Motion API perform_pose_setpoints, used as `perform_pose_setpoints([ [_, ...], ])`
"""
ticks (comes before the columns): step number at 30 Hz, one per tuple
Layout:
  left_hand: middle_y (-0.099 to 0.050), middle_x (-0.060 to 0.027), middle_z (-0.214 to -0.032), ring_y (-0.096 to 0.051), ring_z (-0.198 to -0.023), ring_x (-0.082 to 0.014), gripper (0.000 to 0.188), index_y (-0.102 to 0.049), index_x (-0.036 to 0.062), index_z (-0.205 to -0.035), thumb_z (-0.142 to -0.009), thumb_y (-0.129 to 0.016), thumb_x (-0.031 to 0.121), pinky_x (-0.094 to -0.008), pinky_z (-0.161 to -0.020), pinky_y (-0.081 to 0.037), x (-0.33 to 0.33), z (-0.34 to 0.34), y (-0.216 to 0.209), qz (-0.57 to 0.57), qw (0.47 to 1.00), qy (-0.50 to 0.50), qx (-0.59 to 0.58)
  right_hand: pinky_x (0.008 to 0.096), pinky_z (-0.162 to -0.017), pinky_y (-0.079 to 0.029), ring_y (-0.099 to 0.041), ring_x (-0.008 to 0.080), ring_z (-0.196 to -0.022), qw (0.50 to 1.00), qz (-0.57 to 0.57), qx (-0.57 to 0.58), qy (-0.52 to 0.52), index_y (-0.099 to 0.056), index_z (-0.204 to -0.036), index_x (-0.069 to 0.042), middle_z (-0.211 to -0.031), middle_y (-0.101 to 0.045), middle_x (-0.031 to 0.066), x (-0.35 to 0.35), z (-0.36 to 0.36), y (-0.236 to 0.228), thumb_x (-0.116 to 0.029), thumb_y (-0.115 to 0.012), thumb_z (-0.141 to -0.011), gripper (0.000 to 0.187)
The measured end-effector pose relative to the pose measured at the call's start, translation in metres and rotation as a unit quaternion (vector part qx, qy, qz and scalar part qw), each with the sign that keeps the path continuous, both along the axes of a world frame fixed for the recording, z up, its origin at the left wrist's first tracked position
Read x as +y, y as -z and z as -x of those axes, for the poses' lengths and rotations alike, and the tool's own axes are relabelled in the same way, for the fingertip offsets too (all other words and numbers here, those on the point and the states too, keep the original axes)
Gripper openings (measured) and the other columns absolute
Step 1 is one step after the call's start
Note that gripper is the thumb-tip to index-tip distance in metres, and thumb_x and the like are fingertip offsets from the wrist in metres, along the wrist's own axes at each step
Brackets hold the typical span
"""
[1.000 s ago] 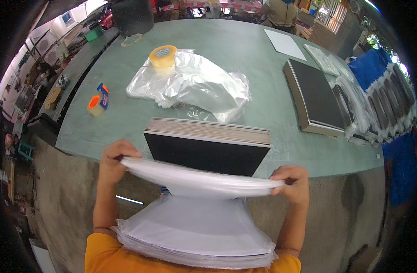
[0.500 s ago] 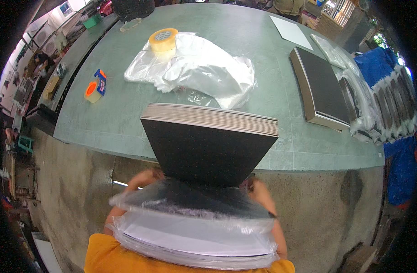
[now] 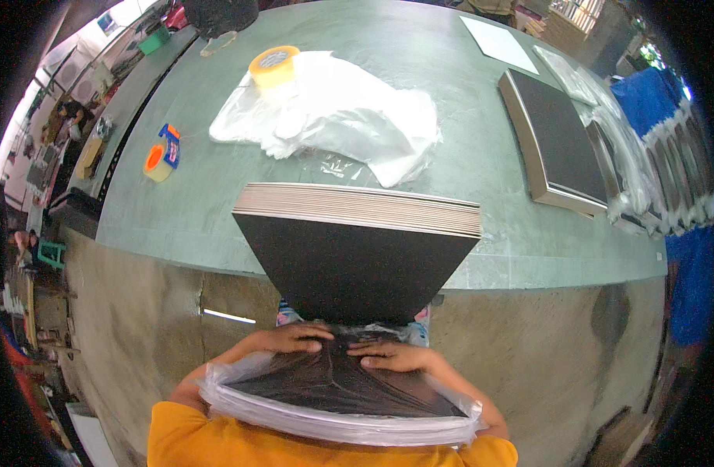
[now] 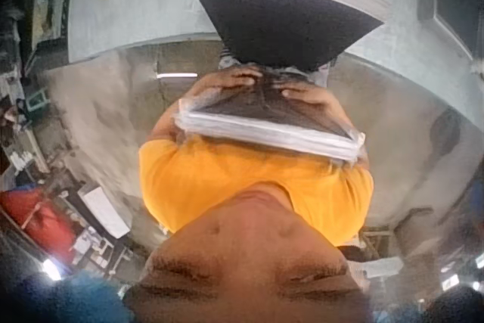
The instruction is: The person places a plastic sheet onto a stack of paper items, then gathers the corners of the plastic to wrap it around the stack.
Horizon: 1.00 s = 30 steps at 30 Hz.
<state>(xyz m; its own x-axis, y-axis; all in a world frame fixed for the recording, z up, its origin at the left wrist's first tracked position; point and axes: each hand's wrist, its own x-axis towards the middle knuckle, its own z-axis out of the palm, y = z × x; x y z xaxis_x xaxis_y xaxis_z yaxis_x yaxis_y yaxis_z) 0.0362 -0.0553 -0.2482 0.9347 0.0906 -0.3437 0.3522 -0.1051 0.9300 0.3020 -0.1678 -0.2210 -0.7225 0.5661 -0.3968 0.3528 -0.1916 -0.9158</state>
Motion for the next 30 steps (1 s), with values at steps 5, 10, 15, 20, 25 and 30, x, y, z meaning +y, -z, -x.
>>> perform_pose_setpoints([
  [5,-0.054,-0.0118,-0.113,-0.051,-0.101,-0.021,0.034,-0.054,0.0079,-0.112,-0.086,-0.049,0.029,-0.0297,-0.088,-0.038,0.077,0.053,-0.018,-0.075,0.973,0.086,0.2,0.0334,-0.1,-0.024,-0.03,0.0269,-0.123,0.99,0.002,-0.099,0.102,-0.04,-0.126,-0.015,-0.131,-0.036,0.0124,0.006,-0.022,0.066,-0.049,-0.037,-0.086,0.053],
  [10,-0.061,-0.0052,-0.07,-0.057,-0.066,-0.0124,0.017,-0.059,0.0011,-0.077,-0.078,-0.056,0.017,-0.0278,-0.062,-0.045,0.175,0.055,-0.192,-0.319,0.89,-0.271,0.179,0.0347,-0.089,-0.037,-0.05,0.0294,-0.103,0.971,-0.022,-0.164,0.172,-0.055,-0.111,-0.013,-0.108,-0.055,0.014,0.009,-0.02,0.07,-0.049,-0.044,-0.083,0.048],
  [15,-0.057,-0.0077,-0.077,-0.055,-0.071,-0.0177,0.016,-0.054,0.002,-0.075,-0.07,-0.066,0.01,-0.0279,-0.063,-0.043,0.212,-0.072,-0.223,-0.62,0.68,-0.33,-0.21,0.0366,-0.081,-0.043,-0.056,0.0327,-0.092,0.957,-0.037,-0.199,0.209,-0.061,-0.102,-0.015,-0.096,-0.061,0.0144,0.011,-0.016,0.058,-0.051,-0.048,-0.079,0.045],
  [20,-0.051,-0.0099,-0.1,-0.049,-0.094,-0.0268,0.027,-0.051,0.008,-0.084,-0.065,-0.067,0.019,-0.0398,-0.082,-0.037,0.241,-0.155,-0.176,-0.79,0.571,-0.007,-0.224,0.0364,-0.082,-0.043,-0.056,0.0313,-0.092,0.953,-0.014,-0.19,0.235,-0.061,-0.101,-0.015,-0.097,-0.06,0.0139,0.004,-0.017,0.073,-0.051,-0.048,-0.079,0.044],
  [25,-0.052,-0.0071,-0.097,-0.048,-0.093,-0.0235,0.019,-0.052,0.0083,-0.085,-0.069,-0.059,0.017,-0.0364,-0.078,-0.039,0.269,-0.184,-0.163,-0.824,0.525,0.045,-0.21,0.0364,-0.081,-0.043,-0.056,0.031,-0.092,0.954,-0.014,-0.172,0.246,-0.06,-0.103,-0.014,-0.097,-0.06,0.0139,0.005,-0.016,0.075,-0.047,-0.048,-0.081,0.042],
  [30,-0.054,-0.0074,-0.082,-0.052,-0.08,-0.0225,0.014,-0.053,0.0043,-0.082,-0.071,-0.054,0.012,-0.0344,-0.072,-0.04,0.286,-0.204,-0.183,-0.749,0.617,-0.043,-0.237,0.0363,-0.08,-0.043,-0.057,0.0309,-0.091,0.96,-0.028,-0.147,0.237,-0.059,-0.104,-0.013,-0.097,-0.06,0.0139,0.007,-0.017,0.078,-0.042,-0.046,-0.083,0.038],
])
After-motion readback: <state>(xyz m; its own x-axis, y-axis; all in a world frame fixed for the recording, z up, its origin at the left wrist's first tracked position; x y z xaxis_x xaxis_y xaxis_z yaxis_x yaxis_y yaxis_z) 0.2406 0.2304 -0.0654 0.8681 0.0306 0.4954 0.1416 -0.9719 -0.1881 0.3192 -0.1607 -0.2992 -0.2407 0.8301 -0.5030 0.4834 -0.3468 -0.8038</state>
